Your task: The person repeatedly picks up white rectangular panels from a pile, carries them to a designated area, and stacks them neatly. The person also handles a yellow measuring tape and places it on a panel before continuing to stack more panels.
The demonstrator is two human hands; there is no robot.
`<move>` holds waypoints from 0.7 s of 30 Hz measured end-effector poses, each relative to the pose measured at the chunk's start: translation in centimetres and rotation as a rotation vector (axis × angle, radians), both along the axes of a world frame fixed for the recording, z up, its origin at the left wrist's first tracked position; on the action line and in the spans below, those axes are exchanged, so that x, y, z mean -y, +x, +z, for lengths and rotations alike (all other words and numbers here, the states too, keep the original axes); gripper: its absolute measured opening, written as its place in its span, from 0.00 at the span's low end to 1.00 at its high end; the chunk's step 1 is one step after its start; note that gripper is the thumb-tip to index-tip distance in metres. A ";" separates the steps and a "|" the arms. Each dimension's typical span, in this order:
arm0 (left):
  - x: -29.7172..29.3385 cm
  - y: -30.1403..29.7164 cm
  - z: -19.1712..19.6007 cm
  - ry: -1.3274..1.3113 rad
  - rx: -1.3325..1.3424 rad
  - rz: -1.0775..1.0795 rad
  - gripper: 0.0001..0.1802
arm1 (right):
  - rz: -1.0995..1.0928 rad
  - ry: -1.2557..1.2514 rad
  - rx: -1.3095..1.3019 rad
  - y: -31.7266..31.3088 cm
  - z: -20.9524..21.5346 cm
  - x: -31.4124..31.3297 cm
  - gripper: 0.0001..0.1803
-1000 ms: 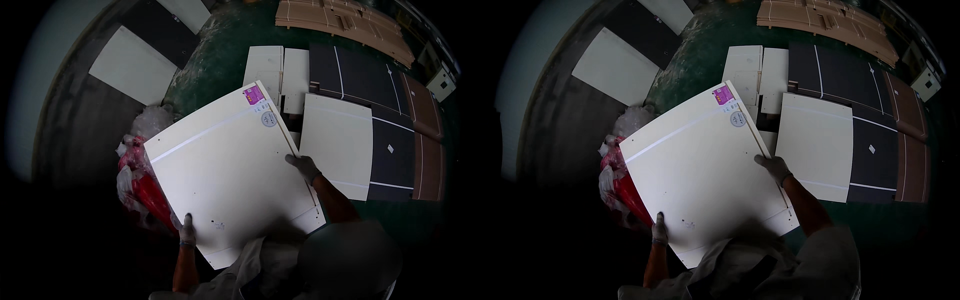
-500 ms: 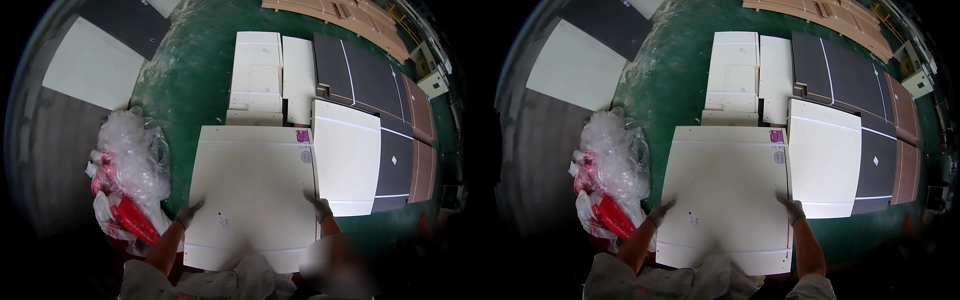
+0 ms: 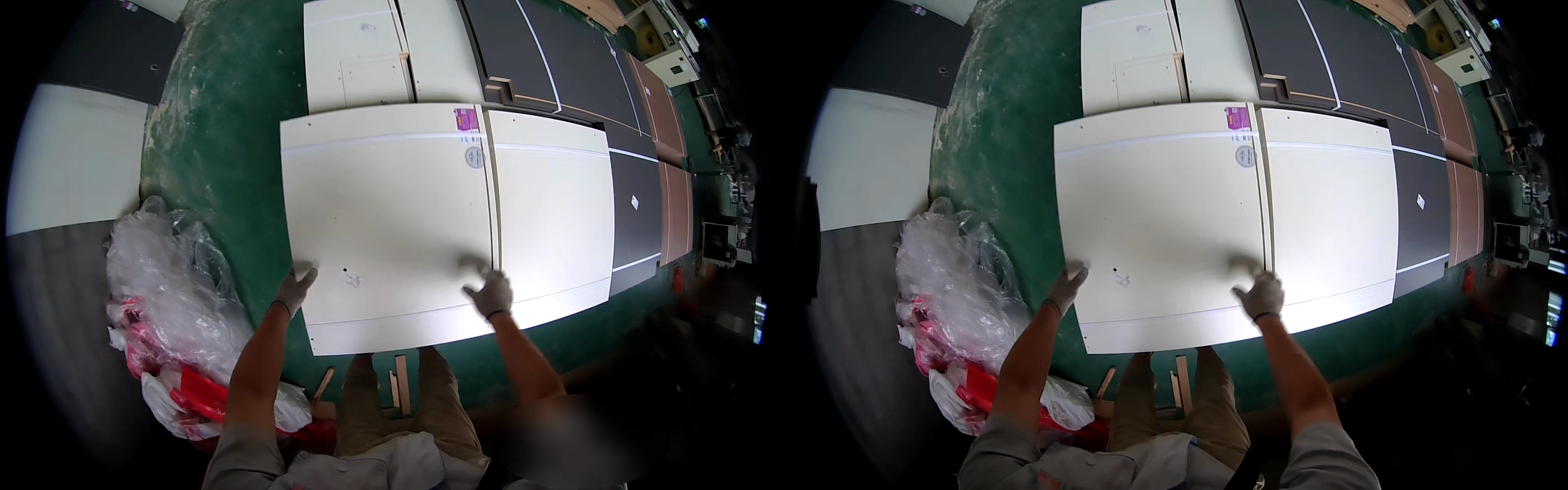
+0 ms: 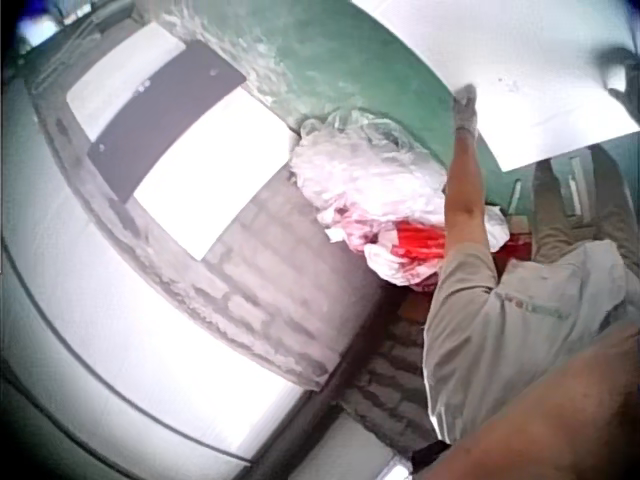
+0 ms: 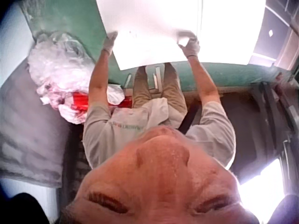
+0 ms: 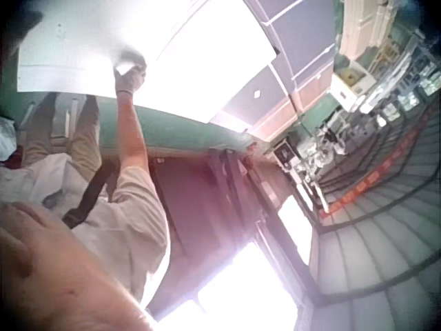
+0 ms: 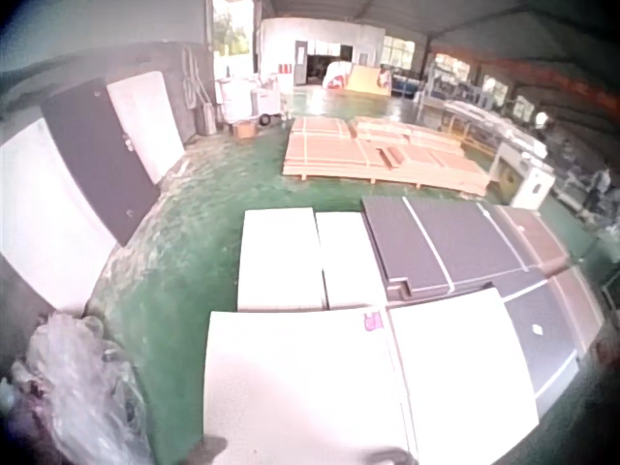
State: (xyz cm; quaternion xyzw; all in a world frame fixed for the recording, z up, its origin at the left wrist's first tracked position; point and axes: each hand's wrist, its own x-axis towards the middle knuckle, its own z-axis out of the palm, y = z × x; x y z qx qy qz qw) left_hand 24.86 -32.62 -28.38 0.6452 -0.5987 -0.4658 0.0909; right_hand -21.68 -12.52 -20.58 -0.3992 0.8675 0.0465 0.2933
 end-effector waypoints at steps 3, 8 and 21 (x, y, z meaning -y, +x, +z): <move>1.3 0.6 -6.4 -0.043 -0.164 0.205 0.40 | 0.151 0.081 -0.092 4.7 -1.7 -3.8 0.59; 7.3 -4.1 -2.2 0.121 -0.350 0.242 0.41 | 0.108 -0.130 -0.072 5.4 -6.1 -7.3 0.73; 4.6 -6.1 0.0 0.024 0.108 0.220 0.52 | 0.114 -0.148 -0.059 5.3 -6.1 -8.2 0.74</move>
